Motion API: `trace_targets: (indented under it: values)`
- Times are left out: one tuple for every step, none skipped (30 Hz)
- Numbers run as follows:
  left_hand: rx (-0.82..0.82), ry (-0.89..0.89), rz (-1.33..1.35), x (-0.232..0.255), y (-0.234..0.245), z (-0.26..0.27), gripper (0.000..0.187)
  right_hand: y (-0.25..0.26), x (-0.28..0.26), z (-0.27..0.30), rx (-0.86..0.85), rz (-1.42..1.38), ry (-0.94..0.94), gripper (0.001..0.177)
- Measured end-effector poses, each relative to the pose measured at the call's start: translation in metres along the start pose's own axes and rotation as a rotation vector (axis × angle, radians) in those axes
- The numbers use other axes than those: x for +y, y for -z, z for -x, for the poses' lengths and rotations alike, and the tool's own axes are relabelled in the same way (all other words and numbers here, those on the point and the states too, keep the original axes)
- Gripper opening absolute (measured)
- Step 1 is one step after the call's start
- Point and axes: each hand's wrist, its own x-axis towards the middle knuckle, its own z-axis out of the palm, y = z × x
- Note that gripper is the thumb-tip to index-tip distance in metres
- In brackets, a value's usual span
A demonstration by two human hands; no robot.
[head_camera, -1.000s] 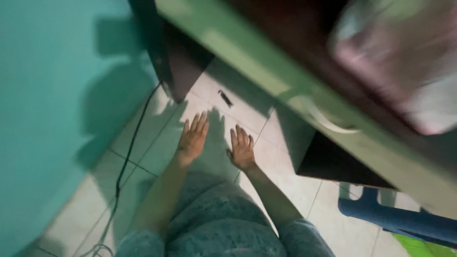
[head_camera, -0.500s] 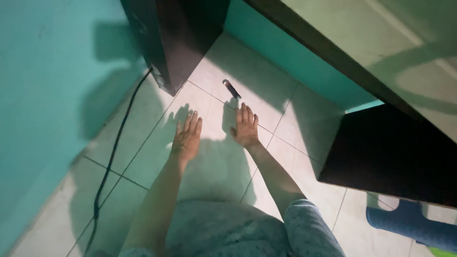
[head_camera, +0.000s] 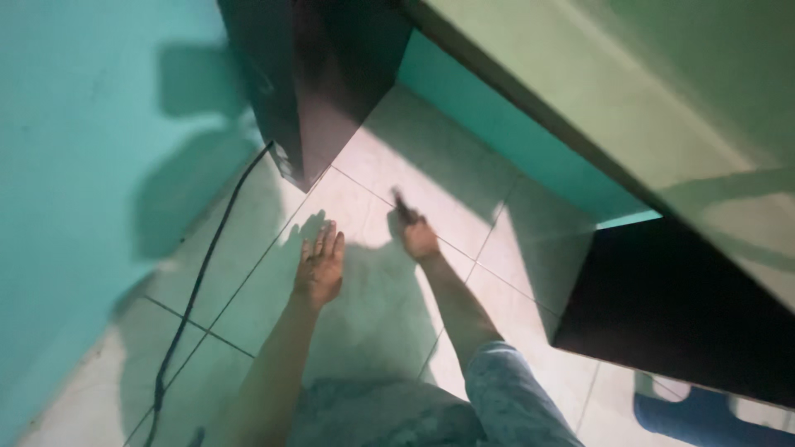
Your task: The person organizes various cosmetic items, bottles, and a pair of scissors by placing them into a pink makeup bag and a desk drawer, then picks up two battery packs from a bed to inspect them.
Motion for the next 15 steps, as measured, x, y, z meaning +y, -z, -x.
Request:
trace_targets:
  values:
    - [0.002,0.000,0.005,0.001,0.005,-0.002,0.067,0.009,-0.005,0.010,0.070,-0.222,0.155,0.038]
    - [-0.003,-0.007,-0.054,0.004,0.017,0.000,0.068,0.022,-0.016,0.023,0.138,-0.449,0.309,0.023]
    - [-0.008,-0.015,-0.112,0.010,0.032,0.004,0.070,0.040,-0.037,0.036,-0.083,-0.734,0.063,0.017]
    - [-0.008,-0.014,-0.113,0.018,0.052,0.010,0.070,0.066,-0.058,0.045,-0.308,-1.007,-0.190,0.012]
    - [-0.052,-0.045,-0.067,0.029,0.074,0.018,0.073,0.097,-0.072,0.055,-0.268,-0.991,-0.126,0.013]
    - [-0.091,-0.079,-0.026,0.040,0.103,0.023,0.077,0.132,-0.085,0.063,-0.219,-0.973,-0.060,0.016]
    - [-0.085,-0.081,-0.032,0.053,0.137,0.034,0.077,0.170,-0.100,0.072,-0.257,-1.170,-0.178,0.013]
    - [-0.137,-0.086,0.077,0.069,0.174,0.048,0.060,0.211,-0.113,0.077,-0.291,-1.364,-0.299,0.010]
    - [-0.189,-0.094,0.186,0.086,0.213,0.061,0.044,0.254,-0.120,0.078,-0.278,-1.363,-0.295,0.010]
    - [-0.187,-0.098,0.178,0.103,0.256,0.079,0.044,0.303,-0.130,0.081,-0.216,-1.558,-0.372,0.010]
    - [-0.092,-0.118,0.331,0.119,0.301,0.102,0.046,0.353,-0.137,0.085,-0.149,-1.753,-0.448,0.010]
    - [0.005,-0.141,0.483,0.135,0.347,0.124,0.048,0.403,-0.144,0.087,-0.138,-1.756,-0.442,0.010]
    - [0.009,-0.148,0.475,0.154,0.392,0.145,0.048,0.454,-0.150,0.089,-0.142,-1.902,-0.456,0.011]
    - [0.050,-0.078,0.714,0.173,0.436,0.165,0.044,0.503,-0.153,0.087,-0.145,-2.048,-0.461,0.012]
    - [0.089,-0.008,0.953,0.193,0.478,0.181,0.040,0.552,-0.156,0.085,-0.134,-2.050,-0.446,0.012]
